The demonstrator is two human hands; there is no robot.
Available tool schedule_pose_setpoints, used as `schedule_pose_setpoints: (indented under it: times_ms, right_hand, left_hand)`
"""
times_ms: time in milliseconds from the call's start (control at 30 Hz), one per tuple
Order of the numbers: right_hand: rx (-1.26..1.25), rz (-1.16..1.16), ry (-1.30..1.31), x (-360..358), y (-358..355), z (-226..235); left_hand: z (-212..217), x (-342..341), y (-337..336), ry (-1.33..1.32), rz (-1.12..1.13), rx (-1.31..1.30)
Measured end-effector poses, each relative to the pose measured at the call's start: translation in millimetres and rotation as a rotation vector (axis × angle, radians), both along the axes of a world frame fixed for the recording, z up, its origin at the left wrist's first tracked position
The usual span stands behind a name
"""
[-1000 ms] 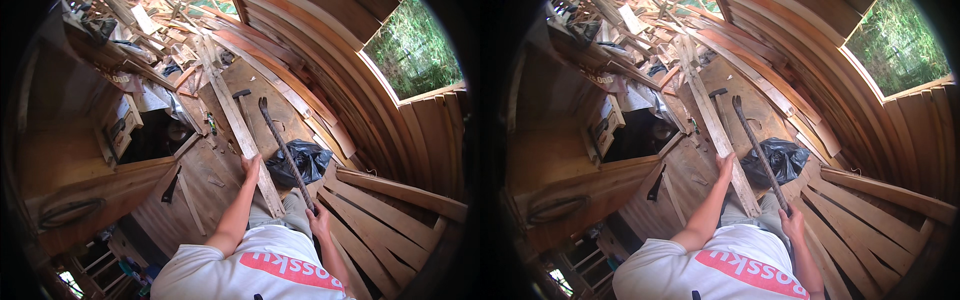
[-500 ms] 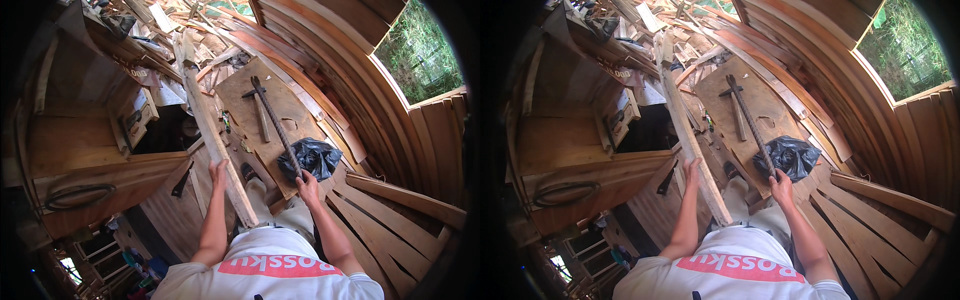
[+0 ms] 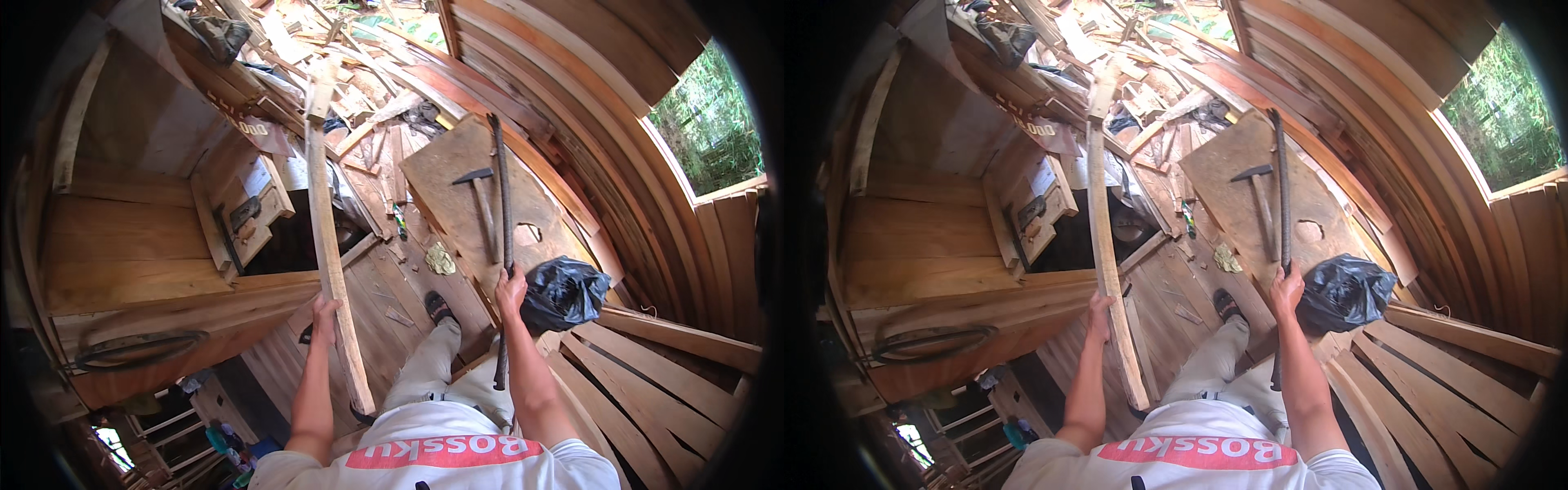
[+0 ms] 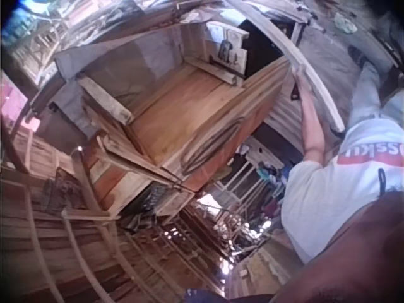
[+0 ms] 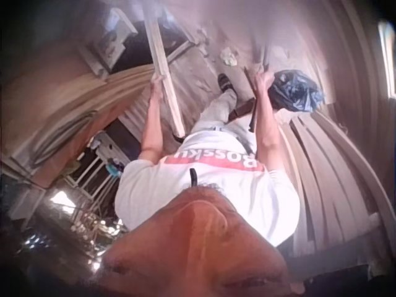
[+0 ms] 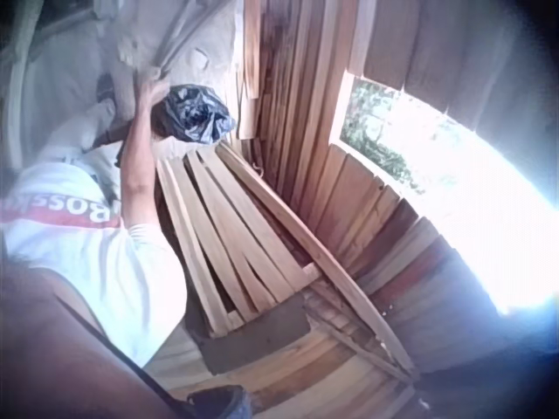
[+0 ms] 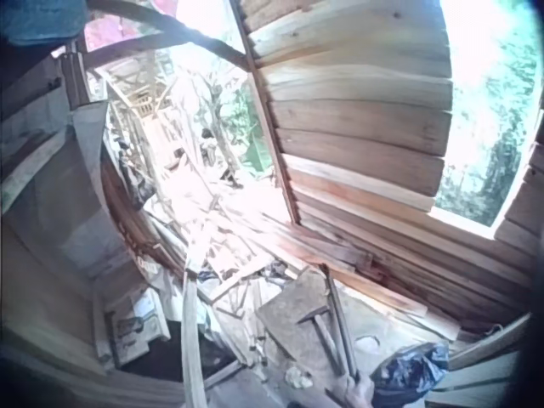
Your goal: The person uses a crowbar to pry apart wooden planks and beams in a cluttered wooden structure. They repeatedly insert the tool into gaps, lever the wood to break connections, and pull out loose pieces of timber.
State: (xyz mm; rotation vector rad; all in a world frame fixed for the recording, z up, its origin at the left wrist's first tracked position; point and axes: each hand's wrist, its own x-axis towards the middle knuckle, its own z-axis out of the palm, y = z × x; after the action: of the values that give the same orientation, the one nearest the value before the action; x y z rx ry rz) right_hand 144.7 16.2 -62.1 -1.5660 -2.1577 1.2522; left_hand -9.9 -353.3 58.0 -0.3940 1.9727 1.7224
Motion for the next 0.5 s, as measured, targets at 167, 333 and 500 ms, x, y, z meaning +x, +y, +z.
schedule_pose_setpoints:
  times_ms: [167, 333, 500]
  right_hand:
    - [0.072, 0.023, -0.059, -9.7, -24.5, -32.8]
    - [0.205, 0.101, -0.285, -19.0, -27.7, -19.5]
    - [0.240, 0.100, -0.351, -22.3, -21.2, -14.1]
  left_hand:
    - [4.7, -16.2, -29.6, 0.017, -0.092, -0.125]
    - [-12.5, -11.2, -68.9, 0.085, -0.245, -0.278]
    - [-16.6, -4.5, -78.6, 0.197, -0.320, -0.365]
